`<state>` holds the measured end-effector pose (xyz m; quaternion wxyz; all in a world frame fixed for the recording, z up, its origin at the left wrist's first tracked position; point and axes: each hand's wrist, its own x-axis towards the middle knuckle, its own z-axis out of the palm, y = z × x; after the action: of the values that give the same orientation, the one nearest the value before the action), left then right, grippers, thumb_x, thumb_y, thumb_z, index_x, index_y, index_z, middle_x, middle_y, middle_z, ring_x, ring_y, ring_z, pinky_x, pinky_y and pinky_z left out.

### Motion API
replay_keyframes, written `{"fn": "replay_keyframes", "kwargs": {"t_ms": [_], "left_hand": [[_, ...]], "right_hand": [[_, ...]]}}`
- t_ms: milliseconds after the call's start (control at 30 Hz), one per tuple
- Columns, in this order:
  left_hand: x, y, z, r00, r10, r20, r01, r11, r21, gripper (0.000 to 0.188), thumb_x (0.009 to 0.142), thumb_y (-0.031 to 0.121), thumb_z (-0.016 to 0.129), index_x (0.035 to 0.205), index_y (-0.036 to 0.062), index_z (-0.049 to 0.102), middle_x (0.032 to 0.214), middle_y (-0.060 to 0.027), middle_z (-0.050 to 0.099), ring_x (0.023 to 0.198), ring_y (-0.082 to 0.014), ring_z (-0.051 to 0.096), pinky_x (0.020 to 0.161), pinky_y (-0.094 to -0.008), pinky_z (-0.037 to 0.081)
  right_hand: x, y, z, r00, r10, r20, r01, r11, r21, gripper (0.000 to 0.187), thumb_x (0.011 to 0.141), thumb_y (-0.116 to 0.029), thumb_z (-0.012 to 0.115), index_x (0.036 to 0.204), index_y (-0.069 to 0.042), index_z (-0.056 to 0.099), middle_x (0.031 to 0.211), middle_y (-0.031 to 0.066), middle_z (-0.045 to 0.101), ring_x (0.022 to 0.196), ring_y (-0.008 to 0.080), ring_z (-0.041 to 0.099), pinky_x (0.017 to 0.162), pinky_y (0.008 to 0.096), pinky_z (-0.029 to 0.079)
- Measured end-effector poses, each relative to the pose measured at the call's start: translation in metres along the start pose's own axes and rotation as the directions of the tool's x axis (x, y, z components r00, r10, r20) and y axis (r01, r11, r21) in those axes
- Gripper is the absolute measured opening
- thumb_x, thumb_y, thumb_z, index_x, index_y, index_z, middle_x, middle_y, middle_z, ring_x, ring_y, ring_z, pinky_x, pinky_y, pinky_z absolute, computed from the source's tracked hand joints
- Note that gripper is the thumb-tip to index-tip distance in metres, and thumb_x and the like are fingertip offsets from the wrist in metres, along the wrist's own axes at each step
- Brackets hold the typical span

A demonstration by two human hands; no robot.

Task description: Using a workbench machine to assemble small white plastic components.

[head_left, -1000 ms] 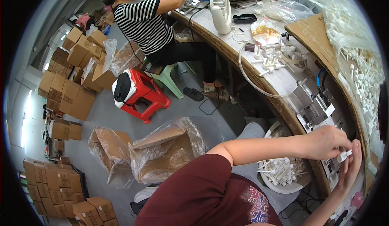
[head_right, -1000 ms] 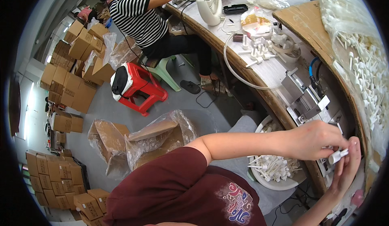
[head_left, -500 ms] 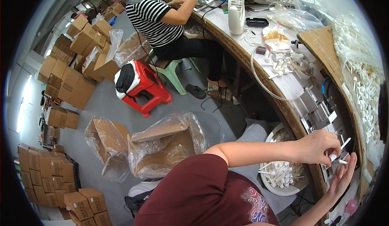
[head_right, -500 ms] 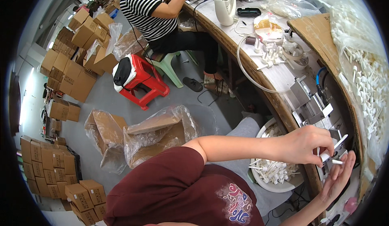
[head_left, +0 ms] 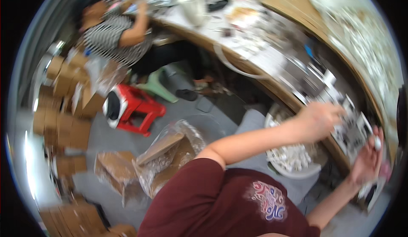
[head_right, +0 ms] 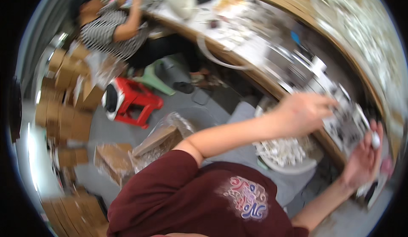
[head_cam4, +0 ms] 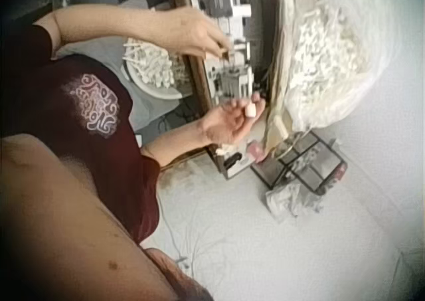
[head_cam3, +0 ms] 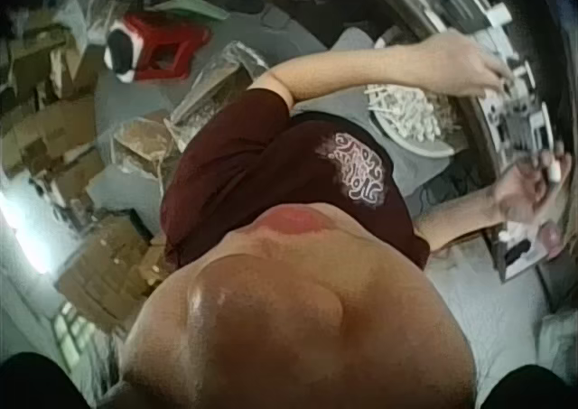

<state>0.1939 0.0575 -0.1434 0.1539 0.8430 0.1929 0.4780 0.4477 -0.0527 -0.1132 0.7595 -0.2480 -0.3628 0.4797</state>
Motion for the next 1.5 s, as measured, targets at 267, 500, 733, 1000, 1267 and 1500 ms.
{"fn": "replay_keyframes", "kwargs": {"t_ms": [267,500,733,1000,1267,1500], "left_hand": [[0.004,-0.017,0.013,0.976,-0.032,0.215,-0.003,0.988,0.157,0.026,0.072,0.008,0.077,0.097,0.0067,0.074,0.116,-0.0041,0.071,0.082,-0.0245,0.071,0.071,-0.0339,0.057],[0.014,-0.006,0.013,0.938,-0.070,0.339,-0.009,0.974,0.225,0.025,0.075,0.015,0.078,0.099,0.0095,0.074,0.118,-0.0001,0.071,0.067,-0.0242,0.067,0.065,-0.0330,0.054],[0.014,-0.006,0.006,0.927,-0.104,0.360,0.006,0.965,0.262,0.026,0.076,0.017,0.077,0.102,0.0111,0.075,0.123,-0.0013,0.069,0.061,-0.0251,0.065,0.062,-0.0322,0.053],[0.031,-0.008,0.004,0.891,-0.095,0.443,-0.011,0.973,0.229,0.028,0.074,0.016,0.079,0.101,0.0087,0.075,0.116,-0.0066,0.072,0.061,-0.0234,0.067,0.059,-0.0317,0.053],[0.112,-0.024,-0.025,0.994,-0.055,0.094,0.056,0.998,-0.015,0.020,0.080,0.012,0.078,0.100,0.0081,0.075,0.096,-0.0056,0.074,0.064,-0.0137,0.066,0.059,-0.0266,0.051],[0.173,-0.080,-0.007,0.976,-0.126,0.176,0.045,0.915,0.401,0.043,0.082,0.036,0.078,0.116,0.0102,0.074,0.100,-0.0121,0.073,0.091,-0.0178,0.068,0.081,-0.0320,0.052]], "right_hand": [[-0.008,0.017,0.058,0.989,-0.144,-0.025,0.112,0.861,-0.496,0.038,0.092,-0.004,0.058,0.128,0.006,0.052,0.145,0.0308,0.043,0.106,0.0278,0.067,0.080,0.0279,0.058],[-0.022,0.027,0.051,0.981,-0.193,-0.010,0.144,0.765,-0.628,0.032,0.081,0.005,0.072,0.112,0.003,0.067,0.135,0.0167,0.051,0.104,0.0188,0.064,0.081,0.0272,0.057],[-0.020,0.034,0.050,0.982,-0.191,-0.006,0.132,0.703,-0.699,0.033,0.078,0.005,0.076,0.110,0.000,0.069,0.108,0.0049,0.058,0.089,0.0098,0.060,0.072,0.0213,0.049],[-0.011,0.039,0.057,0.983,-0.167,-0.073,0.070,0.714,-0.697,0.032,0.079,0.004,0.077,0.109,0.000,0.070,0.105,0.0051,0.061,0.083,0.0058,0.061,0.070,0.0208,0.049],[-0.013,0.058,0.058,0.939,-0.213,0.270,0.295,0.096,-0.951,0.027,0.079,-0.005,0.074,0.104,-0.001,0.065,0.121,0.0119,0.064,0.097,0.0274,0.067,0.082,0.0353,0.056],[-0.011,0.095,0.059,0.920,-0.059,0.387,0.346,-0.341,-0.874,0.025,0.072,-0.009,0.072,0.095,-0.004,0.064,0.125,0.0110,0.067,0.054,0.0189,0.059,0.055,0.0295,0.050]]}}
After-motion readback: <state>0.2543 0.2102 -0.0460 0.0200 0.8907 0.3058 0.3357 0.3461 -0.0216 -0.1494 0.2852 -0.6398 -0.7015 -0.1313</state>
